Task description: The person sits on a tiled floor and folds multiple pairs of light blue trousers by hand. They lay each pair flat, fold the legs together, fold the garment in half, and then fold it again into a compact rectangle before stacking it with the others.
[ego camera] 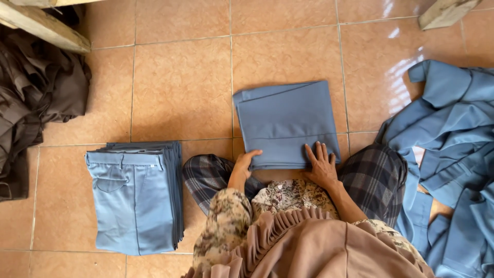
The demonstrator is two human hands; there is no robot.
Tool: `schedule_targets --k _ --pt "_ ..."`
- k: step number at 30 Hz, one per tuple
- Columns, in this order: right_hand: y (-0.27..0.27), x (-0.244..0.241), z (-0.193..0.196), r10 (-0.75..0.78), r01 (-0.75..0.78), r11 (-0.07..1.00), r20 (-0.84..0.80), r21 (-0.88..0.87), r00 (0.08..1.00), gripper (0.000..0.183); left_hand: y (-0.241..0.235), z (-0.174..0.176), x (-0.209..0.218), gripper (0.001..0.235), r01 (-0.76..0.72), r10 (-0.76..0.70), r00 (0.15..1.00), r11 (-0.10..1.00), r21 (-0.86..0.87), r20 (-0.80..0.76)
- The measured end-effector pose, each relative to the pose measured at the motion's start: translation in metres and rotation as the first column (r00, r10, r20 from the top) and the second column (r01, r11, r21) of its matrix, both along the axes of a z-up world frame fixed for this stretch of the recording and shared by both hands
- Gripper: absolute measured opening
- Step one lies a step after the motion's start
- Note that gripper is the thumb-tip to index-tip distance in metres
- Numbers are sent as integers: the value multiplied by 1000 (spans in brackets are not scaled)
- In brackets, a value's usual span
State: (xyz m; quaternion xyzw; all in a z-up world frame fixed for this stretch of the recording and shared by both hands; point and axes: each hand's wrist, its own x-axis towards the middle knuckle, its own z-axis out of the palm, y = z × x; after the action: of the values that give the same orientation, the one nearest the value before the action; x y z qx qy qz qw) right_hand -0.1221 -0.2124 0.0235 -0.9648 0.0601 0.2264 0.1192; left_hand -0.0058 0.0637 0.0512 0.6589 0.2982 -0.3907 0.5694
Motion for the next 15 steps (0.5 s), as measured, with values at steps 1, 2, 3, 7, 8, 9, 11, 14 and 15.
schedule_targets --k 1,2,3,7,8,9,11,14,15 --pt "2 1 5 8 -8 1000 18 17 1000 112 -6 10 -10 102 -255 245 966 950 -180 -79" --pt "3 2 9 15 -16 999 37 34 999 115 -13 20 -21 83 -494 453 869 805 -329 -199" --pt "5 1 -1 9 -11 999 37 36 999 115 -9 4 -30 83 -490 449 872 808 -327 -198" --pt "23 3 -36 16 -62 978 231 198 973 88 11 -14 -43 67 -704 729 658 506 -498 -189" --pt "31 5 -43 -13 -73 942 253 328 967 84 16 -6 -42 64 -716 790 601 463 -522 -124" --pt "42 6 -26 -16 -73 940 255 333 967 84 9 38 -33 64 -714 790 602 467 -521 -117" --pt "64 8 7 -128 60 791 69 609 989 49 -8 127 -18 58 -673 841 533 488 -556 93" --pt "81 34 51 -414 375 369 -211 850 886 35 -23 117 17 51 -577 825 507 540 -613 249" --pt "80 34 57 -415 375 366 -211 852 885 35 -39 140 22 51 -575 823 509 543 -612 252"
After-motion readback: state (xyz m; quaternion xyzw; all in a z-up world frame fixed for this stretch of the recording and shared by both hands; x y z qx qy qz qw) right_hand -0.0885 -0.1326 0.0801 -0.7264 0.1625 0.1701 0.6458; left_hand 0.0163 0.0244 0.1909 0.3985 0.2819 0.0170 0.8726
